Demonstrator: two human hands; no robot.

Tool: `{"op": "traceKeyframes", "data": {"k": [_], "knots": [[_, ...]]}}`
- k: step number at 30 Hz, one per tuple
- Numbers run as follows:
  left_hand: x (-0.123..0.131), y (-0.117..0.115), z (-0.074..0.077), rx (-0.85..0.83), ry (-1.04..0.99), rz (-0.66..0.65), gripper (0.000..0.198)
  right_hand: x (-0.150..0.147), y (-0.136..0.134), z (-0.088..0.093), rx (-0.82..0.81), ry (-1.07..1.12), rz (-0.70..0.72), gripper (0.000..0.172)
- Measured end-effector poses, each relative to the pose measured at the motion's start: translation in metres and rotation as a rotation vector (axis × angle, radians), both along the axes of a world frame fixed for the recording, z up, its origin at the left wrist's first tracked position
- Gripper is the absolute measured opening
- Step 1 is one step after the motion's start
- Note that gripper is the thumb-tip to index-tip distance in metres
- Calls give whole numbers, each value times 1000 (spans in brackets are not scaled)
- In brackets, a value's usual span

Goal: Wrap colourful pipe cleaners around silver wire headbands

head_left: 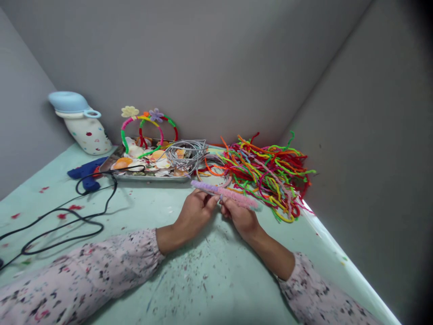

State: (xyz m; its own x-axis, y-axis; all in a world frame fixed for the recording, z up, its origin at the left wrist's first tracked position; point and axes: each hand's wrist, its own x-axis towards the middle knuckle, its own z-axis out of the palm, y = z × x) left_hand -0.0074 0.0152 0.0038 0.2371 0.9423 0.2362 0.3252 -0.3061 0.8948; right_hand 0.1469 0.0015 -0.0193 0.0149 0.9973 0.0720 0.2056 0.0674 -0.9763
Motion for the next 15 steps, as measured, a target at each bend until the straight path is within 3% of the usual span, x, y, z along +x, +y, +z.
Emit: {"op": "traceKeyframes", "data": {"k": [15], "knots": [[-1, 0, 0, 14, 125, -15, 26, 0, 1, -2, 37, -28, 5, 25]]}}
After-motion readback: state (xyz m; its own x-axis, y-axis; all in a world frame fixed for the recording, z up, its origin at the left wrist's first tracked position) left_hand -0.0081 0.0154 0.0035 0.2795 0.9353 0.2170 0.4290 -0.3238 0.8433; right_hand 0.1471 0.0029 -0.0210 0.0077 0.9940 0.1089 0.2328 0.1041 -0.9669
